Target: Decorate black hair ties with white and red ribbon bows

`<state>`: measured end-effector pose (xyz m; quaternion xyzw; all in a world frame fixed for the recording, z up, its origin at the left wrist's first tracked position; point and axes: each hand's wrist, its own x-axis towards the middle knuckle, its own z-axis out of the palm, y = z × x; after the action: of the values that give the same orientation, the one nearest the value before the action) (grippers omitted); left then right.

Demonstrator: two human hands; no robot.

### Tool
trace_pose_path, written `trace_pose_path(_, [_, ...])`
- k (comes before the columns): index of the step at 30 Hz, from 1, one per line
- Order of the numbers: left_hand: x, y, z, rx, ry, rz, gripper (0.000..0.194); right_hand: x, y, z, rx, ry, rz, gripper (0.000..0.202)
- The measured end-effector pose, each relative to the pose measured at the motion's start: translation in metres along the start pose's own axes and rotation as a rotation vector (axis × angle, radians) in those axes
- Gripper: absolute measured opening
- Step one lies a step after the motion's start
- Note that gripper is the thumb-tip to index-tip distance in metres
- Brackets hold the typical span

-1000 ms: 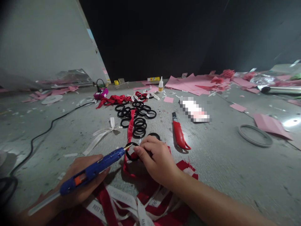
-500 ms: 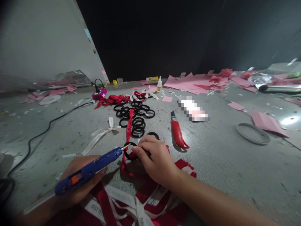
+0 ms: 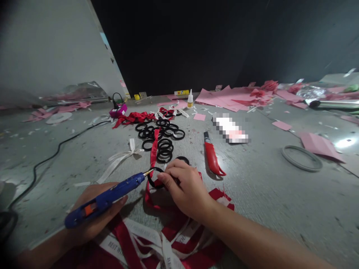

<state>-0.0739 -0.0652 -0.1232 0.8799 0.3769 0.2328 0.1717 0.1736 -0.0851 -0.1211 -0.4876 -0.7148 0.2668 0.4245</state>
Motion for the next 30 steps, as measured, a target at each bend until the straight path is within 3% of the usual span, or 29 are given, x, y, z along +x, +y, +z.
trace_pose_path(14, [-0.0014, -0.0034, 0.0013, -0.018, -0.011, 0.003, 0.029, -0.0024, 0.0027, 0.0014, -0.055, -0.013, -0.103, 0.027])
trace_pose_path(21, [-0.0018, -0.0068, 0.0013, 0.005, 0.000, 0.056, 0.027, -0.0029, 0.0050, 0.0021, -0.135, -0.020, -0.188, 0.024])
trace_pose_path(30, [-0.0010, -0.0030, 0.0024, 0.003, 0.032, 0.017, 0.028, -0.0057, 0.0038, 0.0029, -0.281, -0.017, -0.284, 0.027])
